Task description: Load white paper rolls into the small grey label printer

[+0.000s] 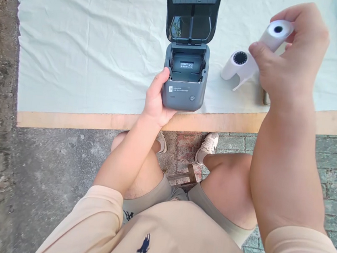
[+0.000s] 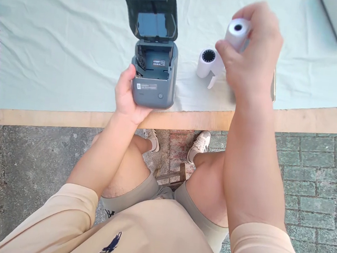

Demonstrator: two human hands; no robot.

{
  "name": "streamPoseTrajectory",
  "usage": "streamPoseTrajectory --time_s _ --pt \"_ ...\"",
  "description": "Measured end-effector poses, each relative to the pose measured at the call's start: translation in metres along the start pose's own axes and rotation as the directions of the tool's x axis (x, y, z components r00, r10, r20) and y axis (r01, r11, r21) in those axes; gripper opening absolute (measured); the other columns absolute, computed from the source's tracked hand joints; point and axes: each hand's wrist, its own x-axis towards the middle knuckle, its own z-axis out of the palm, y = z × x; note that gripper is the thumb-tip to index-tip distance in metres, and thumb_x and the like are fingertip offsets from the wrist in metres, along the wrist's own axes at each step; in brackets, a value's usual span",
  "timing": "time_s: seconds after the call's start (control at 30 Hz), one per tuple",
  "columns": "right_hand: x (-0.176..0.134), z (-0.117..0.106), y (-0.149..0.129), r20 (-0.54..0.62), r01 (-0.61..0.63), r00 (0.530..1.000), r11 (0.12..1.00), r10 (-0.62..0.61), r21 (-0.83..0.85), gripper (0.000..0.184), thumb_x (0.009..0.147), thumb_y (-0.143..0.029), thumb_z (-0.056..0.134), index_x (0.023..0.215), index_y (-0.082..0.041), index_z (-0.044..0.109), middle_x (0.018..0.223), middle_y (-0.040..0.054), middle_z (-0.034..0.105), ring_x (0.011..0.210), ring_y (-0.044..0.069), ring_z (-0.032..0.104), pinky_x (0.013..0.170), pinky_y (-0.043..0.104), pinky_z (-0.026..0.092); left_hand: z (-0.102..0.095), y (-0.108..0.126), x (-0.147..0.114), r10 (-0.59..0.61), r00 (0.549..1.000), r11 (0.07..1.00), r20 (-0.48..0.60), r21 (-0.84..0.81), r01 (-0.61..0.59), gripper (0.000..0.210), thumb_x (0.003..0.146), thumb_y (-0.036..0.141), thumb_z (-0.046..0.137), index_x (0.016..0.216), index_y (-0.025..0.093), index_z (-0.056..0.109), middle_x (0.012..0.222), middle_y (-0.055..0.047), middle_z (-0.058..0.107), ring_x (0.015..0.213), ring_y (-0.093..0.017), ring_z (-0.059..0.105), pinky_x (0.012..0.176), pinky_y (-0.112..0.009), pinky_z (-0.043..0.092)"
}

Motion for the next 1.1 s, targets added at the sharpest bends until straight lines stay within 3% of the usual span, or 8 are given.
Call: streamPoseTrajectory --time_s 0.1,0.47,0.63,0.7,0.77,0.87,0.97,1.1 --pt "0.003 0.002 -0.007 -0.035 -0.181 0.983 0.983 0.182 0.032 0.036 0.072 -0.016 0.071 0.107 -0.021 0.065 0.094 0.0042 0.065 0.082 0.014 0.054 0.077 0.031 0.042 -0.001 0.0 0.0 0.0 1.0 1.0 0.009 -0.011 0.0 0.035 0.092 0.049 0.048 0.093 0.022 0.071 0.099 0.0 0.078 0.109 -0.019 0.071 0.104 -0.035 0.057" --pt "0.001 0.004 -0.018 0.055 -0.199 0.979 0.972 0.194 0.122 0.016 0.083 -0.014 0.057 0.083 -0.02 0.072 0.085 0.0052 0.073 0.075 0.014 0.064 0.066 0.029 0.046 0.0 0.001 0.0 -0.015 1.0 1.0 -0.008 -0.01 0.015 0.036 0.094 0.048 0.046 0.092 0.021 0.07 0.098 0.0 0.078 0.12 -0.022 0.068 0.106 -0.036 0.055" --pt "-0.001 -0.008 -0.032 0.024 -0.12 0.993 0.979 0.117 0.166 0.02 0.09 -0.019 0.048 0.086 -0.022 0.068 0.091 0.0064 0.073 0.087 0.019 0.068 0.078 0.036 0.051 -0.001 0.0 -0.001 -0.009 1.0 1.0 0.012 -0.019 0.009 0.035 0.093 0.048 0.048 0.092 0.021 0.07 0.1 0.001 0.078 0.113 -0.019 0.071 0.108 -0.035 0.054" --pt "-0.004 -0.011 -0.04 0.103 -0.108 0.989 0.993 0.103 0.039 0.018 0.086 -0.025 0.057 0.1 -0.023 0.068 0.101 0.0052 0.073 0.098 0.023 0.067 0.089 0.043 0.05 -0.001 0.0 -0.002 -0.01 1.0 1.0 0.008 -0.01 0.01 0.036 0.094 0.048 0.047 0.092 0.021 0.07 0.101 0.0 0.078 0.115 -0.02 0.07 0.108 -0.035 0.054" --pt "-0.008 -0.008 -0.048 0.216 -0.086 0.97 0.985 0.117 -0.147 0.036 0.079 -0.03 0.068 0.114 -0.026 0.065 0.112 0.0038 0.072 0.111 0.03 0.062 0.099 0.054 0.043 -0.001 0.001 -0.002 -0.011 1.0 1.0 0.003 -0.001 0.011 0.036 0.093 0.049 0.047 0.091 0.021 0.07 0.103 0.0 0.078 0.118 -0.021 0.069 0.108 -0.036 0.054" --pt "-0.01 0.001 -0.055 0.235 -0.046 0.965 0.955 0.119 -0.292 0.041 0.072 -0.018 0.071 0.111 -0.028 0.067 0.111 0.0045 0.072 0.117 0.037 0.058 0.1 0.063 0.035 -0.001 0.001 -0.002 -0.008 1.0 1.0 0.003 0.008 0.008 0.035 0.093 0.049 0.048 0.091 0.022 0.07 0.104 0.0 0.078 0.12 -0.021 0.068 0.109 -0.037 0.055" --pt "-0.01 0.004 -0.062 0.183 -0.018 0.981 0.97 0.064 -0.243 0.04 0.074 -0.01 0.062 0.11 -0.027 0.068 0.11 0.005 0.071 0.111 0.03 0.062 0.099 0.057 0.039 -0.002 0.001 -0.001 -0.017 1.0 1.0 -0.002 0.01 0.017 0.036 0.092 0.05 0.048 0.091 0.022 0.071 0.104 -0.001 0.078 0.123 -0.023 0.067 0.108 -0.038 0.055" --pt "-0.014 -0.007 -0.076 0.051 0.144 0.988 0.988 -0.147 0.063 0.051 0.076 -0.006 0.05 0.123 -0.019 0.065 0.114 0.0051 0.07 0.11 0.018 0.061 0.088 0.033 0.049 0.001 0.002 -0.001 -0.027 0.999 1.0 -0.032 0.009 0.028 0.037 0.093 0.05 0.046 0.09 0.022 0.07 0.106 -0.002 0.078 0.131 -0.023 0.062 0.108 -0.037 0.055"
